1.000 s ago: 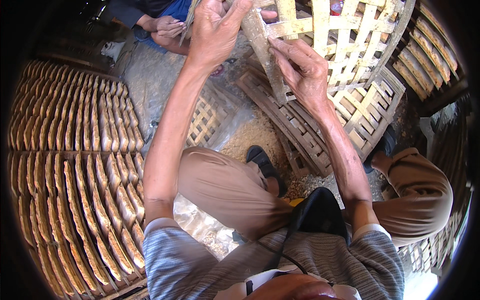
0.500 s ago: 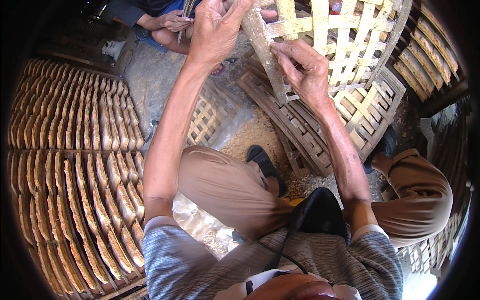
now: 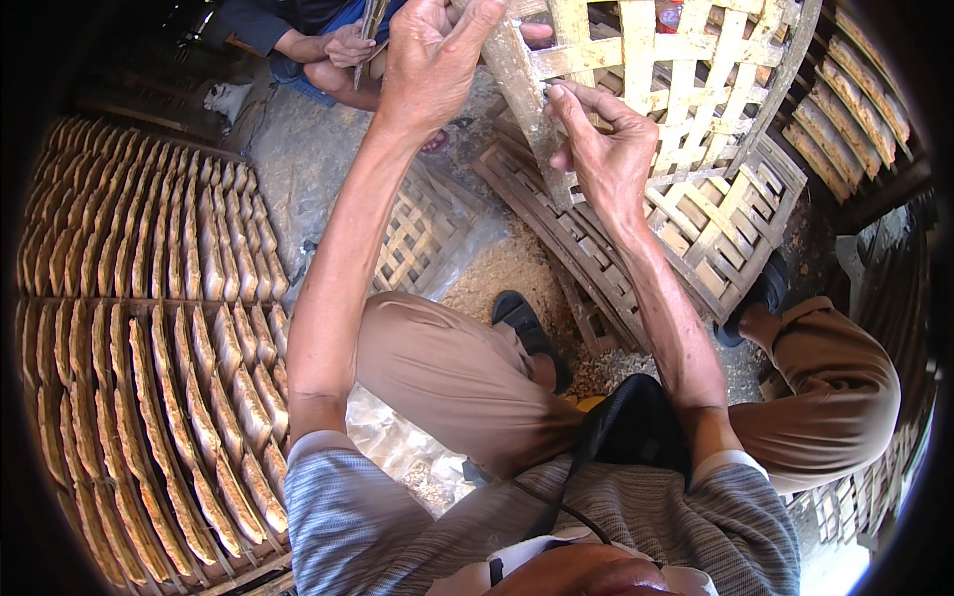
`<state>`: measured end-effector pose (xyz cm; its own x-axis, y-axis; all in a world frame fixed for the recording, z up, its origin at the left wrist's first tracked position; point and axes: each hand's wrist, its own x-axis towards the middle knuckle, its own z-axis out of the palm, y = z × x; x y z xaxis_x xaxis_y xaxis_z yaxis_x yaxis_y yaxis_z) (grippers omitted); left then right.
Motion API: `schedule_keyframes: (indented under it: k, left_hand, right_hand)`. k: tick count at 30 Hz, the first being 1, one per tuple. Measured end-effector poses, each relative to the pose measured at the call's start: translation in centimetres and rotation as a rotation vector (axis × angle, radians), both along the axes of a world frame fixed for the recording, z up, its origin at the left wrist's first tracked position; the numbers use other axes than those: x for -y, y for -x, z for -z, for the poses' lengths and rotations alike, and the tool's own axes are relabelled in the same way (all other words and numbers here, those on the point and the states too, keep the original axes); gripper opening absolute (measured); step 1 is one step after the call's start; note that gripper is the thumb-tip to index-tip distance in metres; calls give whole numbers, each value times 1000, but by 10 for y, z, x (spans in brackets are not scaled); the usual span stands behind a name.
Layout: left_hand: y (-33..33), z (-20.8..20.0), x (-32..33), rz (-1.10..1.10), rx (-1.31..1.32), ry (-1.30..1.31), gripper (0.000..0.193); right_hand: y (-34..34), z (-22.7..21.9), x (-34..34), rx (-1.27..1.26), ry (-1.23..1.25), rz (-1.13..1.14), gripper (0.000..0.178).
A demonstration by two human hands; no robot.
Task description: The person sits on the floor and repairs a square wooden lattice frame by hand, pressing and adjusting the joints and slats. The person repeatedly lifts, turns, and aligns the frame while working on its edges and corners.
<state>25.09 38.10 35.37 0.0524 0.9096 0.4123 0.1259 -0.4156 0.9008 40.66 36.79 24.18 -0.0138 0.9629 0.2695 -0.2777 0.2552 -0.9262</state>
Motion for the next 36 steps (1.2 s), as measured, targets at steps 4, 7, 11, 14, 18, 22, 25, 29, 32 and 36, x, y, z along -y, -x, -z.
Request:
schedule_keyframes:
  k: [4, 7, 11, 14, 18, 22, 25, 29, 32, 36]
  left_hand:
    - [-5, -3, 2, -18, -38, -33, 30]
    - [-5, -3, 2, -12, -28, -24, 31]
    - [-4, -4, 6, -4, 4, 17, 31]
    - [-5, -5, 6, -3, -38, 3, 31]
    - [-2, -4, 7, -7, -9, 22, 32]
    - [-4, -4, 5, 1, -15, 10, 32]
    - [-7, -7, 6, -34, -45, -4, 32]
    - [-8, -12, 7, -43, -47, 37, 31]
    - [2, -5, 5, -80, -83, 35, 28]
    - [10, -8, 4, -79, -95, 36, 26]
  right_hand:
    - [8, -7, 1, -202, 237, -107, 29]
    - [13, -8, 2, -263, 258, -93, 28]
    - [17, -13, 5, -239, 169, -21, 22]
    - [4, -3, 1, -180, 120, -55, 18]
    - [-35, 4, 0, 550, 88, -394, 15]
    - [-32, 23, 1, 185, -19, -114, 15]
    - [-25, 12, -1, 265, -63, -105, 26]
    - [-20, 13, -11, 355, -175, -84, 22]
    - [-23, -1, -4, 292, -167, -6, 15]
    - [-15, -22, -3, 146, -194, -6, 20]
